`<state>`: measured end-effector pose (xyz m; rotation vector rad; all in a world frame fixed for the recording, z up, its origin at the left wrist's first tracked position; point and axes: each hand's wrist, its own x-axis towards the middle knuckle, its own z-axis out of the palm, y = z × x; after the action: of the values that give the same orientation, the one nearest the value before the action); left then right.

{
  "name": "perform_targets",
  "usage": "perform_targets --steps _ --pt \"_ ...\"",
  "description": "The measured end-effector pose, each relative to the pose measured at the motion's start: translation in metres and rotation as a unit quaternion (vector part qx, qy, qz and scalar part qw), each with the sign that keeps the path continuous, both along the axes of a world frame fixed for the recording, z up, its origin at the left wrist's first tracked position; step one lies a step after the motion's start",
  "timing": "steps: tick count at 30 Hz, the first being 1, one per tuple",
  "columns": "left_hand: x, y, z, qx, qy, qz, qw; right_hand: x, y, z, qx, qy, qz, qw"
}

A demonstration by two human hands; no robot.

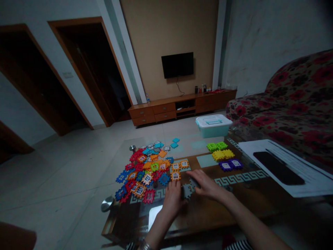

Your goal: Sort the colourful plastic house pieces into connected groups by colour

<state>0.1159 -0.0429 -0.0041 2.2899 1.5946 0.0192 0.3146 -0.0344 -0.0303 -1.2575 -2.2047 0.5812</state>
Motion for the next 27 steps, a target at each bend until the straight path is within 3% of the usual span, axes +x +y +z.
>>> perform_targets --steps 7,13,19,22,27 --pt "0.006 0.001 -0.005 0.005 -0.023 -0.016 1.000 0.003 -0.003 -0.010 -0.014 -0.047 -0.010 0.999" --pt "0.004 -0.001 -0.009 -0.008 -0.031 -0.019 0.999 -0.017 0.001 -0.021 -0.022 -0.046 0.063 0.997" --pt "0.001 -0.006 -0.008 -0.001 -0.033 -0.015 0.999 -0.019 0.009 -0.030 -0.018 -0.003 0.035 0.999" --pt "0.002 -0.009 -0.005 -0.011 -0.017 -0.013 1.000 -0.030 0.035 -0.020 0.018 0.007 0.013 1.000" --pt "0.004 -0.012 -0.011 -0.023 0.006 -0.016 1.000 -0.084 0.099 0.022 0.060 -0.020 0.004 0.998"
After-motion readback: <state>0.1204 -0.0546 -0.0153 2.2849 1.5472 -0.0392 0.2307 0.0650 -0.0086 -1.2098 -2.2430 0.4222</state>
